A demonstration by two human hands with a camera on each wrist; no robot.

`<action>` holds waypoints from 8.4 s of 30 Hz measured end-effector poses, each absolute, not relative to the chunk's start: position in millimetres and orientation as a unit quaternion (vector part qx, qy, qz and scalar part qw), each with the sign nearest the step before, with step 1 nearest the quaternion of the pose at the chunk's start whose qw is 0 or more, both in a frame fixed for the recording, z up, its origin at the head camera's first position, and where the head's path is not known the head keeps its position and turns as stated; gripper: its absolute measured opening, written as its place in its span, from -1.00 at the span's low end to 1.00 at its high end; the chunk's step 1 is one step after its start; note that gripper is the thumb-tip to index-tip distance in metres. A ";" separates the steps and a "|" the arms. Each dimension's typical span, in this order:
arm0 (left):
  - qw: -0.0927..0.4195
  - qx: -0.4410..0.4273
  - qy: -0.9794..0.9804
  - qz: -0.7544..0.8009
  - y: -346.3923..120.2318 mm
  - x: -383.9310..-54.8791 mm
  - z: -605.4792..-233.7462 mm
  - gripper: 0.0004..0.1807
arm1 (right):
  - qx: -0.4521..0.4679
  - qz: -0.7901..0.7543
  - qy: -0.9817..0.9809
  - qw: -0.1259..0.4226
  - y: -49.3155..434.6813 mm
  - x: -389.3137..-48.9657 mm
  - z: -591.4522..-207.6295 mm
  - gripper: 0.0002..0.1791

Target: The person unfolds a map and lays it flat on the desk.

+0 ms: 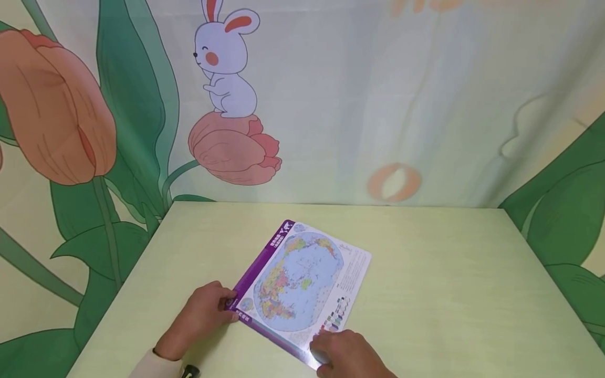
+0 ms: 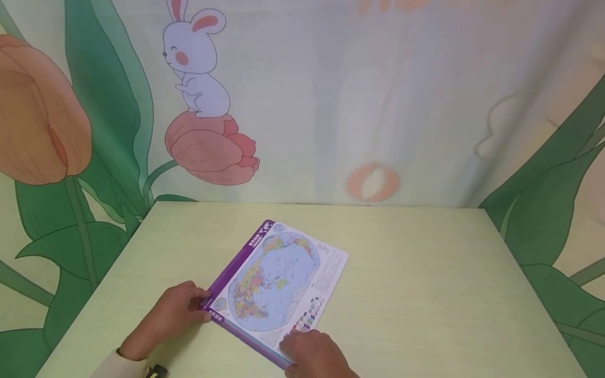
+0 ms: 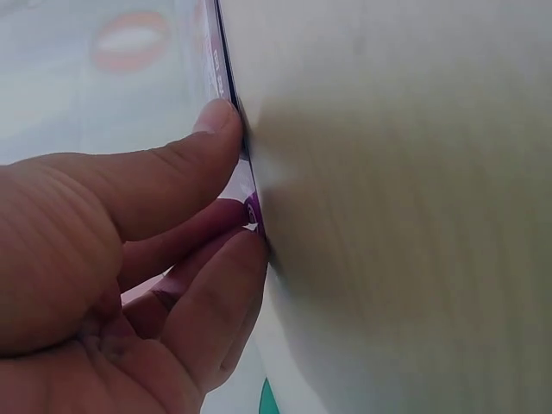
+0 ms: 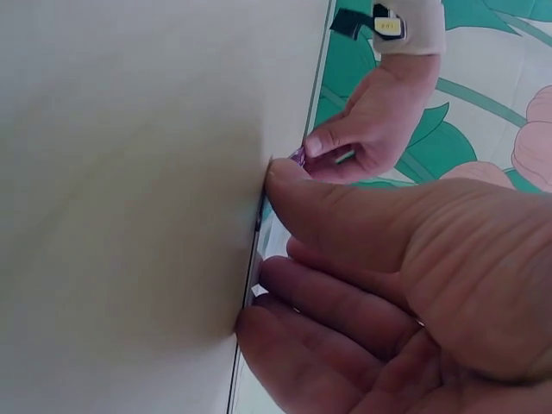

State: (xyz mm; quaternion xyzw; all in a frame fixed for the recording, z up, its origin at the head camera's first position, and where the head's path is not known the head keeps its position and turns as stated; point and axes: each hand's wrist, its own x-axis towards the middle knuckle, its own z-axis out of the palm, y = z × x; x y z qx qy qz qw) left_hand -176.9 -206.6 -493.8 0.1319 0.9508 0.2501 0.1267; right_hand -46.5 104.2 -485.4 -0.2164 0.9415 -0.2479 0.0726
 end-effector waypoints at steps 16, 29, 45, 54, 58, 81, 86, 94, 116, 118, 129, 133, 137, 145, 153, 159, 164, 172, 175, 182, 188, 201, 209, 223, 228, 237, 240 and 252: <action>0.128 0.122 0.956 0.235 -195.0 -152.8 -494.2 -0.57 | -0.200 -0.271 0.940 0.061 133.0 -52.4 -485.7 -0.70; 0.125 0.119 0.950 0.259 -173.3 -127.2 -491.3 -0.79 | -0.120 -0.248 0.960 0.051 158.7 -63.9 -482.5 -0.60; 0.109 0.125 0.948 0.272 -154.8 -114.0 -494.4 -0.81 | -0.080 -0.226 0.970 0.034 173.3 -81.5 -484.6 -0.53; 0.095 0.135 0.935 0.314 -158.4 -117.2 -496.9 -0.60 | -0.085 -0.214 0.972 0.037 172.1 -80.8 -484.7 -0.54; 0.091 0.141 0.931 0.324 -159.7 -117.3 -498.0 -0.60 | -0.090 -0.212 0.973 0.030 172.4 -80.4 -484.3 -0.54; 0.122 0.155 0.902 0.384 -168.0 -128.2 -498.4 -0.48 | -0.166 -0.150 0.974 0.041 132.3 -88.1 -481.8 -0.48; 0.117 0.170 0.899 0.387 -169.0 -128.7 -498.6 -0.48 | -0.212 -0.136 0.966 0.050 106.3 -95.6 -485.7 -0.45; 0.124 0.176 0.895 0.391 -171.1 -132.3 -501.0 -0.47 | -0.242 -0.106 0.963 0.047 69.2 -105.6 -484.4 -0.38; 0.136 0.173 0.894 0.391 -175.3 -135.7 -502.7 -0.49 | -0.317 -0.032 0.947 0.045 32.9 -113.4 -483.8 -0.37; 0.128 0.180 0.894 0.389 -175.8 -135.3 -502.2 -0.50 | -0.329 -0.022 0.943 0.041 33.7 -112.0 -483.3 -0.41; 0.125 0.195 0.888 0.396 -177.5 -134.6 -500.9 -0.53 | -0.393 0.000 0.919 -0.023 45.2 -113.3 -484.9 -0.49; 0.112 0.206 0.888 0.396 -178.2 -134.4 -500.4 -0.54 | -0.400 0.028 0.916 -0.023 48.1 -111.1 -481.4 -0.46; 0.112 0.207 0.885 0.401 -178.8 -134.4 -499.8 -0.55 | -0.403 0.055 0.913 -0.031 50.3 -107.9 -479.7 -0.48; 0.124 0.207 0.884 0.400 -182.4 -137.4 -502.3 -0.55 | -0.406 0.104 0.906 -0.053 58.5 -100.8 -476.5 -0.52; 0.123 0.206 0.886 0.397 -182.8 -138.0 -500.3 -0.56 | -0.408 0.121 0.903 -0.061 81.9 -91.8 -477.4 -0.50; 0.139 0.198 0.887 0.394 -180.6 -138.6 -498.7 -0.56 | -0.402 0.109 0.905 -0.090 114.9 -81.7 -479.7 -0.47; 0.143 0.192 0.887 0.394 -180.0 -139.0 -499.8 -0.55 | -0.359 0.073 0.929 -0.052 144.2 -75.4 -480.8 -0.45; 0.127 0.197 0.893 0.385 -177.8 -136.3 -499.1 -0.55 | -0.342 -0.001 0.934 -0.104 181.8 -73.9 -480.9 -0.40; 0.129 0.195 0.896 0.377 -175.9 -135.7 -496.9 -0.55 | -0.332 -0.022 0.938 -0.094 188.0 -75.4 -478.8 -0.40; 0.146 0.196 0.908 0.339 -177.9 -141.6 -496.0 -0.57 | -0.320 -0.072 0.939 -0.101 194.3 -76.6 -474.5 -0.45; 0.155 0.189 0.915 0.321 -187.8 -150.7 -496.5 -0.55 | -0.331 -0.126 0.924 -0.143 208.9 -80.0 -468.2 -0.38; 0.157 0.175 0.930 0.282 -211.2 -158.0 -498.9 -0.50 | -0.302 -0.192 0.926 -0.122 244.7 -82.0 -440.3 -0.41; 0.162 0.138 0.942 0.259 -230.7 -161.1 -496.9 -0.50 | -0.257 -0.201 0.938 -0.119 271.5 -74.4 -436.0 -0.40; 0.157 0.101 0.946 0.264 -273.1 -164.6 -494.1 -0.52 | -0.197 -0.203 0.949 -0.142 314.4 -44.1 -446.1 -0.36; 0.153 0.092 0.949 0.261 -284.4 -165.2 -494.0 -0.53 | -0.157 -0.185 0.955 -0.170 331.7 -33.9 -452.6 -0.45; 0.153 0.079 0.952 0.252 -298.3 -168.9 -495.6 -0.53 | -0.084 -0.171 0.971 -0.144 347.3 -23.0 -463.0 -0.64; 0.153 0.074 0.954 0.249 -304.6 -171.1 -495.4 -0.52 | -0.063 -0.165 0.975 -0.135 350.9 -19.9 -468.4 -0.67; 0.144 0.087 0.960 0.225 -337.7 -187.4 -499.2 -0.54 | -0.029 -0.109 0.987 -0.111 366.6 -16.2 -497.3 -0.67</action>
